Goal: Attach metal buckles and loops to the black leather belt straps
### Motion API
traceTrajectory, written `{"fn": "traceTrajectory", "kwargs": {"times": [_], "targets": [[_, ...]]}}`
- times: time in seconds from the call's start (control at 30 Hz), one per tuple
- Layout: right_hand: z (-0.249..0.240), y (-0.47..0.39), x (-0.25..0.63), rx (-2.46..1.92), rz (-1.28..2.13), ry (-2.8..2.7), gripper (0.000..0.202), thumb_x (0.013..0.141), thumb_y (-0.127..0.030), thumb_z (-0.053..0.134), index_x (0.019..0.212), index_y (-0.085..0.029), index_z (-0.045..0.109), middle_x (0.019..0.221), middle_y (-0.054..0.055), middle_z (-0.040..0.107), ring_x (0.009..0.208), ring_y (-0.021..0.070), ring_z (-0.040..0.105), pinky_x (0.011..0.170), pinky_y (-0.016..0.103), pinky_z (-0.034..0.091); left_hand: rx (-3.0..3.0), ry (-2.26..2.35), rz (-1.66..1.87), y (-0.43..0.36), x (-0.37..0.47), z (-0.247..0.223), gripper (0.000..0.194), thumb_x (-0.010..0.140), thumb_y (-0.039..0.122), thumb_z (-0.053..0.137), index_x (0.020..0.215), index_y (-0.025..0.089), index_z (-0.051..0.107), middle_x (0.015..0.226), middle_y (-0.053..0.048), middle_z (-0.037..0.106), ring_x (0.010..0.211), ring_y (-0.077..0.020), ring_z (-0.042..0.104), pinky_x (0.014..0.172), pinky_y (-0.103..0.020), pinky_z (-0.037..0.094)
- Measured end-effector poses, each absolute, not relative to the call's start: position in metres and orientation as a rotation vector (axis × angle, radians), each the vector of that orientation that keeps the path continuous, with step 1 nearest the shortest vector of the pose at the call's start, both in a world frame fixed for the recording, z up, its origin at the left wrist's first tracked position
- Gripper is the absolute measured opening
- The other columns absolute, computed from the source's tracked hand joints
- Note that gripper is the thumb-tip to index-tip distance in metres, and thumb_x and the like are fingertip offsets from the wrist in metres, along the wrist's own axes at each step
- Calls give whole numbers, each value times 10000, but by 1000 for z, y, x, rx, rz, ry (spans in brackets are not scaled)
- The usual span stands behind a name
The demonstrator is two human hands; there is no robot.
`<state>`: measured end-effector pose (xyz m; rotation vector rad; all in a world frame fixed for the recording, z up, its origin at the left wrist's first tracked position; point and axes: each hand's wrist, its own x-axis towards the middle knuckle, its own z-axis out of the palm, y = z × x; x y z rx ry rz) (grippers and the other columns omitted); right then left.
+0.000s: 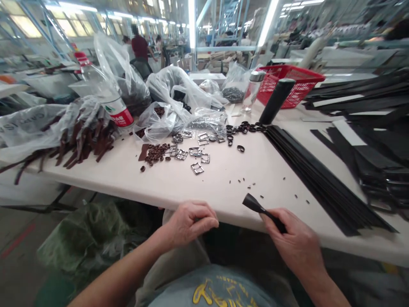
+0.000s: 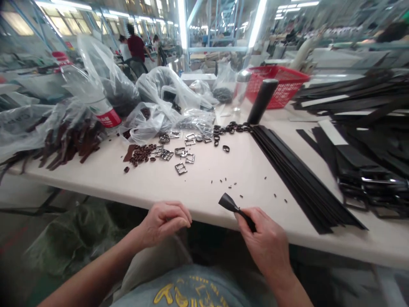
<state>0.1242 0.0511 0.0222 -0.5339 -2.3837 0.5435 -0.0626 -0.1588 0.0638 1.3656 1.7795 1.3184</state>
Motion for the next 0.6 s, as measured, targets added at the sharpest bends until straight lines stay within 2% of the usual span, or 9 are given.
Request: {"fn": "traceTrajectory", "kwargs": {"times": [0.2,0.33,0.4,0.5,0.6], "targets": [[13,83,128,-933,829,-2263,286,828,-486,600,737,-230,690,601,-7,665,553,192,617,535,282,453,1481,2034,1241,-98,-125,74,252,897,362,615,783,176,741,769,-58,724,718,-172,653,697,-276,480],[10,86,127,-976,948,-2239,304,826,-500,601,734,-225,694,607,-13,661,574,189,610,549,272,456,1683,2163,1071,-27,-156,73,173,889,296,621,863,184,751,827,-45,722,693,-155,631,677,-266,466],[9,84,127,-969,952,-2252,303,835,-498,599,747,-224,691,633,-11,668,595,190,613,570,274,459,1776,2234,932,8,-166,68,170,892,261,615,968,188,749,974,-67,727,742,-165,650,740,-288,488],[9,81,127,-962,966,-2262,302,849,-491,585,761,-220,688,663,-3,679,620,196,626,598,282,465,1851,2284,746,54,-172,56,264,857,180,639,1107,192,724,1197,-109,678,958,-224,661,912,-341,478],[11,80,127,-955,972,-2259,310,851,-489,573,745,-220,685,671,5,682,634,204,635,603,287,465,1845,2264,702,84,-175,43,255,812,98,640,1027,173,754,1144,-130,695,1036,-262,643,977,-368,453]]}}
